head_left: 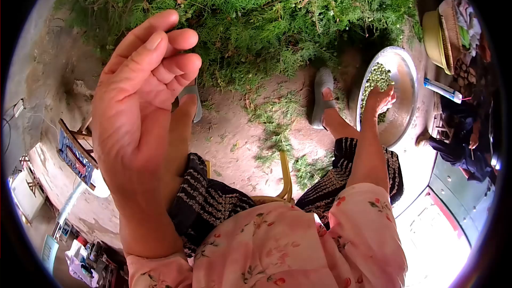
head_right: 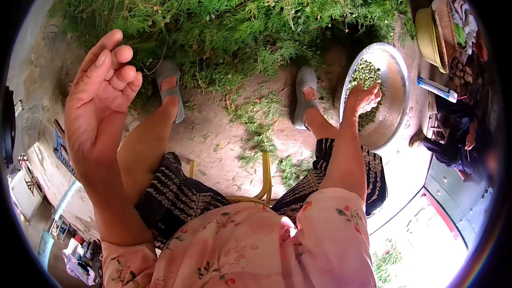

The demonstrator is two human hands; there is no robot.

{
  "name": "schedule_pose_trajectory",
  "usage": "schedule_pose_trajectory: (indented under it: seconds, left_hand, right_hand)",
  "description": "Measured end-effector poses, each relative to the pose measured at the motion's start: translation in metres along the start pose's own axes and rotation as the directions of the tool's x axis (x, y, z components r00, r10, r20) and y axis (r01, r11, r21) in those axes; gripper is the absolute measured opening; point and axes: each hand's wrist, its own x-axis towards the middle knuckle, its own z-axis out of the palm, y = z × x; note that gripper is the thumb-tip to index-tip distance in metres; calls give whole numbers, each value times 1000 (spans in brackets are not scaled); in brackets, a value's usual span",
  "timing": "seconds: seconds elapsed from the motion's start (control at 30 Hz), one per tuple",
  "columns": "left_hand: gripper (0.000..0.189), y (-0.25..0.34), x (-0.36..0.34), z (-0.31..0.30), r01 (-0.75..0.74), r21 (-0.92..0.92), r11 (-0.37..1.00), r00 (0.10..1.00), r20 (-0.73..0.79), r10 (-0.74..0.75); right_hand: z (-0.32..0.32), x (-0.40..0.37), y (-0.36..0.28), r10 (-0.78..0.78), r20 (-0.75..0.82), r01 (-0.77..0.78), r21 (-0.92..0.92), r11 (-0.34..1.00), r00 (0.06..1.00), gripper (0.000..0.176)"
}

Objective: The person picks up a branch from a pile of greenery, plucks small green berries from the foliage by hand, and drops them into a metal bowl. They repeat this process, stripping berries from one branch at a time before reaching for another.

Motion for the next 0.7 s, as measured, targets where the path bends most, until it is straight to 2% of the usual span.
schedule_pose_trajectory:
  seconds: [0.03,0.1,0.13,0.17,0.2,0.23,0.27,0.3,0.33,0.37,0.4,0.43,0.47,0.5,0.57,0.7]
  left_hand:
    - [29,0,0,1,0,1,1000,1000,-3,0]
    - [29,3,-2,2,13,56,998,1000,-15,-12]
    - [29,2,-3,2,14,66,998,1000,-22,-13]
    - [29,2,-3,1,11,39,999,1000,-2,-11]
    - [30,1,-2,0,6,11,1000,1000,18,-7]
    - [30,1,-2,0,4,18,1000,1000,9,-4]
    - [29,1,-2,0,-5,13,1000,1000,0,5]
    - [29,1,-1,-1,-12,8,1000,1000,-8,12]
    - [29,1,0,-4,-11,15,1000,1000,-15,11]
    - [29,3,2,-8,54,-91,994,998,39,-51]
    - [29,4,4,-13,123,-190,974,989,99,-106]
    - [29,5,8,-17,125,-182,975,990,90,-110]
    - [29,6,11,-20,194,-222,956,977,132,-167]
    - [29,7,13,-23,261,-261,929,959,178,-219]
    - [30,8,14,-25,259,-258,931,960,170,-221]
    - [30,14,7,-6,206,-317,926,975,144,-168]
  right_hand:
    - [3,0,1,-42,-8,42,-2,999,999,43]
    - [17,-27,-18,-299,-134,310,64,949,945,31]
    - [36,-52,-29,-20,142,-61,545,836,990,23]
    - [55,-84,-41,95,500,-487,755,440,861,18]
    - [59,-115,-56,89,508,-492,753,436,857,18]
    - [58,-151,-72,-328,417,-200,824,531,848,16]
    - [53,-185,-87,-691,303,110,868,485,656,20]
    - [49,-212,-102,-928,189,372,876,308,321,28]
    - [47,-230,-120,-941,248,377,868,321,231,33]
    - [45,-242,-136,-943,303,383,861,333,138,38]
    - [37,-245,-157,-944,303,374,866,331,133,38]
    - [31,-243,-178,-875,474,510,731,454,99,43]
    - [26,-243,-189,-772,629,638,557,531,93,49]
    - [29,-248,-188,-773,628,637,562,528,86,49]
    - [42,-256,-183,-696,709,583,520,624,113,56]
    - [37,-288,-123,-738,666,689,485,538,107,57]
